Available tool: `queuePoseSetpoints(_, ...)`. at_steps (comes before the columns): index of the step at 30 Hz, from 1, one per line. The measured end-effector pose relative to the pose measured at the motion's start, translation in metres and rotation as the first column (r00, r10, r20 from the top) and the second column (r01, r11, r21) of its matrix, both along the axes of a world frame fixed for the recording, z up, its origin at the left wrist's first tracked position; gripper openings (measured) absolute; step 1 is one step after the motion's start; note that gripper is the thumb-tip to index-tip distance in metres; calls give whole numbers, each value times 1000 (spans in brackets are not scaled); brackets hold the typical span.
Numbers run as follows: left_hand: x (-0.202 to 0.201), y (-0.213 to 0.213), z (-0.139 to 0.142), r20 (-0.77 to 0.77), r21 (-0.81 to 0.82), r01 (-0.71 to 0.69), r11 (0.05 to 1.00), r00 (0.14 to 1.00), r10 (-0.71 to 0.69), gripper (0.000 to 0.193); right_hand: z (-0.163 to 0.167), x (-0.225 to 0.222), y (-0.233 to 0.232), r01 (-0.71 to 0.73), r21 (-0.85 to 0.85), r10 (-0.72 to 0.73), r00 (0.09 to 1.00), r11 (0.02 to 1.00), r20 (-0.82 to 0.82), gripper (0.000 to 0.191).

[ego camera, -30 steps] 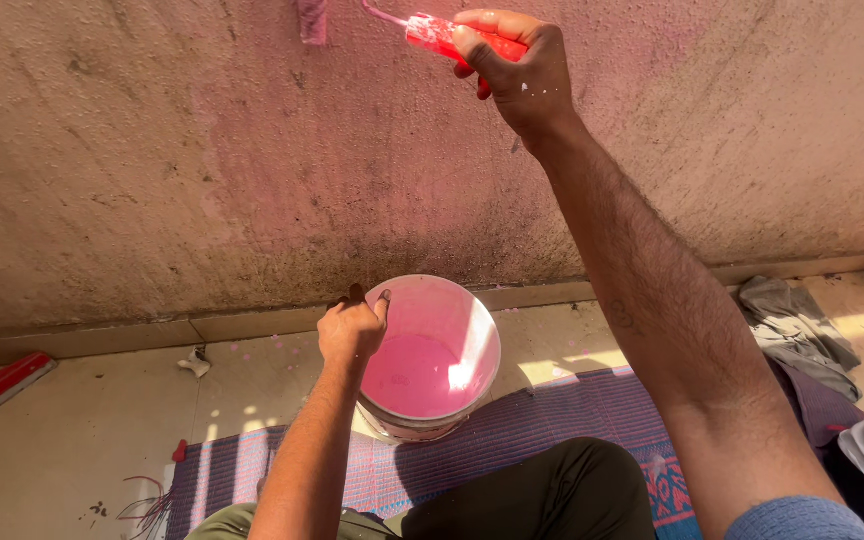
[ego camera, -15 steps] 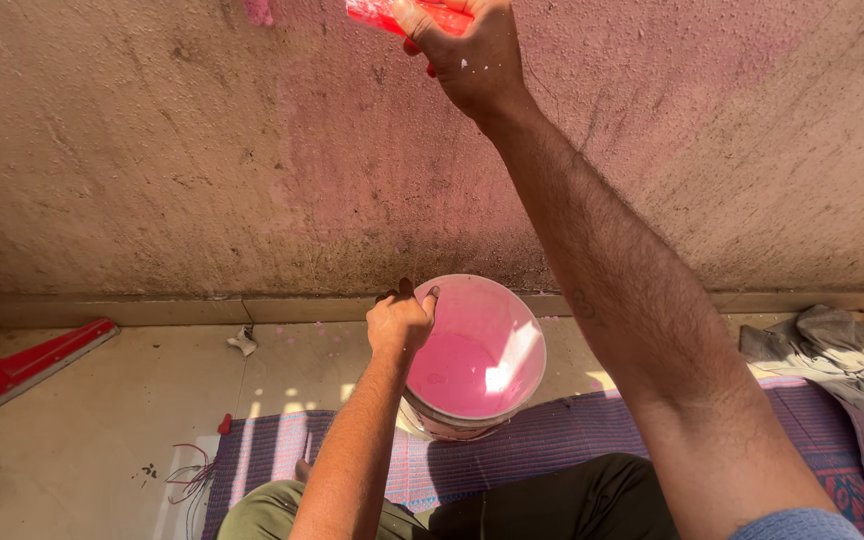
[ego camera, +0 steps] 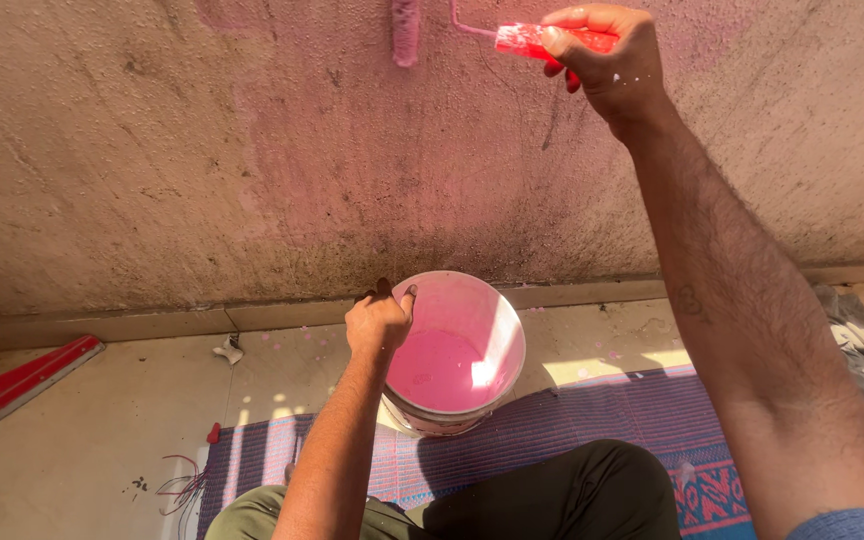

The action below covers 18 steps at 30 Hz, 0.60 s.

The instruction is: The person sits on a mat on the floor and paints a wall pink using a small paint roller. They repeatedly dip the roller into a bucket of pink paint, roll the paint onto the wall above them, and at times hold the bucket steady with the other hand.

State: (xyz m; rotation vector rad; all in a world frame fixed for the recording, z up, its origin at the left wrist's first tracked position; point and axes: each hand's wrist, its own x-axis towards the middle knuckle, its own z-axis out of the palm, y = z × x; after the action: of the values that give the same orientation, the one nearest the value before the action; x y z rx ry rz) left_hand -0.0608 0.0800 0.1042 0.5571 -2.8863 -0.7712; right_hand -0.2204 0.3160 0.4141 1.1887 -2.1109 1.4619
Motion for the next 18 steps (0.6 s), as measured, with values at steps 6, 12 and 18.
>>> queuePoseSetpoints(6, -2, 1, -1, 85, -53, 11, 999, 996, -6, 67, 3, -10, 111, 118, -38, -116, 992, 992, 42, 26)
queuePoseSetpoints(12, -6, -1, -10, 5, -32, 2, 999, 1000, -2, 65, 8, -15, 210, 241, -92, -238, 970, 966, 42, 16)
queuePoseSetpoints(18, -8, -1, -12, 18, -22, -19, 1000, 1000, 19, 64, 14, -21, 253, 289, -221, -287, 957, 931, 45, 13)
